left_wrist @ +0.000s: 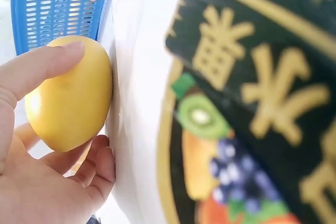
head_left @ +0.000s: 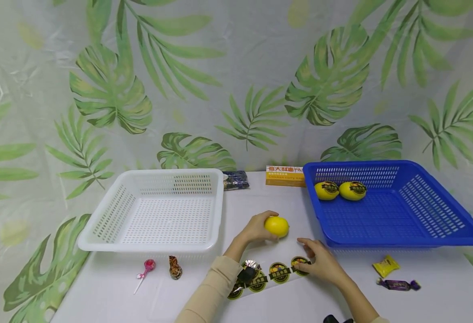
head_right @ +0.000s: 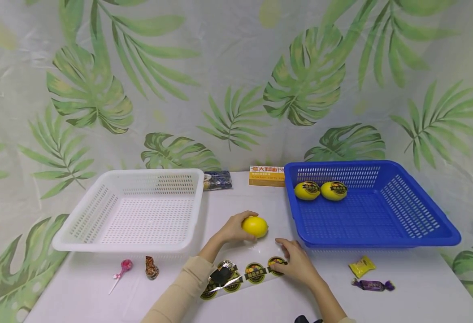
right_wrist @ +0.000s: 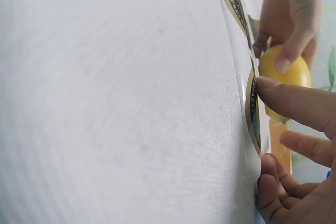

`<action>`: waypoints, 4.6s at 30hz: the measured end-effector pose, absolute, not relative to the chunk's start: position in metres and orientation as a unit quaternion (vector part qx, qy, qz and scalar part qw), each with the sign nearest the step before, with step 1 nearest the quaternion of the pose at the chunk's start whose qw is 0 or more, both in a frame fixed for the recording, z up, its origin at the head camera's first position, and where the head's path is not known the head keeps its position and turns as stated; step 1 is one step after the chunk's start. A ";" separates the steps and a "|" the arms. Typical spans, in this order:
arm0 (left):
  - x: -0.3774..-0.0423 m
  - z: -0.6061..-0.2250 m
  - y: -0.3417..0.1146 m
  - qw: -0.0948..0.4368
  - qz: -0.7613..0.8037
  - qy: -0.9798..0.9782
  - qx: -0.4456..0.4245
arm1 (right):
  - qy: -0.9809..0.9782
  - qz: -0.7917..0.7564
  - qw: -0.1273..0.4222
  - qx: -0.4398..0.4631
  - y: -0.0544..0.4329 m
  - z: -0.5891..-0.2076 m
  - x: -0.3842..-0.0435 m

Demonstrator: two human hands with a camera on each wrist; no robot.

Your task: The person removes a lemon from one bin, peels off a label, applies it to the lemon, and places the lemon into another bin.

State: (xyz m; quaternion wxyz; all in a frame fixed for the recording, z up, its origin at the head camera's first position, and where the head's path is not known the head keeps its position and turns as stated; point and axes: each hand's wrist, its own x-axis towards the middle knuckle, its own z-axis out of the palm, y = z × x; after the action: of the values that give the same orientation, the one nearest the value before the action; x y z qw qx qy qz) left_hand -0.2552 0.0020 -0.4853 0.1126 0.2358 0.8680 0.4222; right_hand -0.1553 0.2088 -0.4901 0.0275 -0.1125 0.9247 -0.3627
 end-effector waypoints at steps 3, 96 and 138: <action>-0.255 -0.485 0.001 0.110 0.425 0.868 0.233 | 0.922 -0.370 0.029 -0.110 0.207 -0.490 -0.156; -0.203 -0.403 -0.036 -0.179 0.564 0.795 0.130 | 0.785 -0.600 -0.154 -0.015 0.231 -0.383 -0.183; -0.203 -0.395 -0.027 -0.122 0.584 0.793 0.123 | 0.725 -0.676 -0.135 0.004 0.227 -0.382 -0.177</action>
State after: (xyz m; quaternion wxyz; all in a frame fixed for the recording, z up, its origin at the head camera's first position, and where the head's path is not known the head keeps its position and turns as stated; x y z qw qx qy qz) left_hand -0.2033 -0.0274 -0.3948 -0.1223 0.1227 0.7928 0.5844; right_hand -0.1773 0.2271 -0.3820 -0.1351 0.0040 0.7246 -0.6758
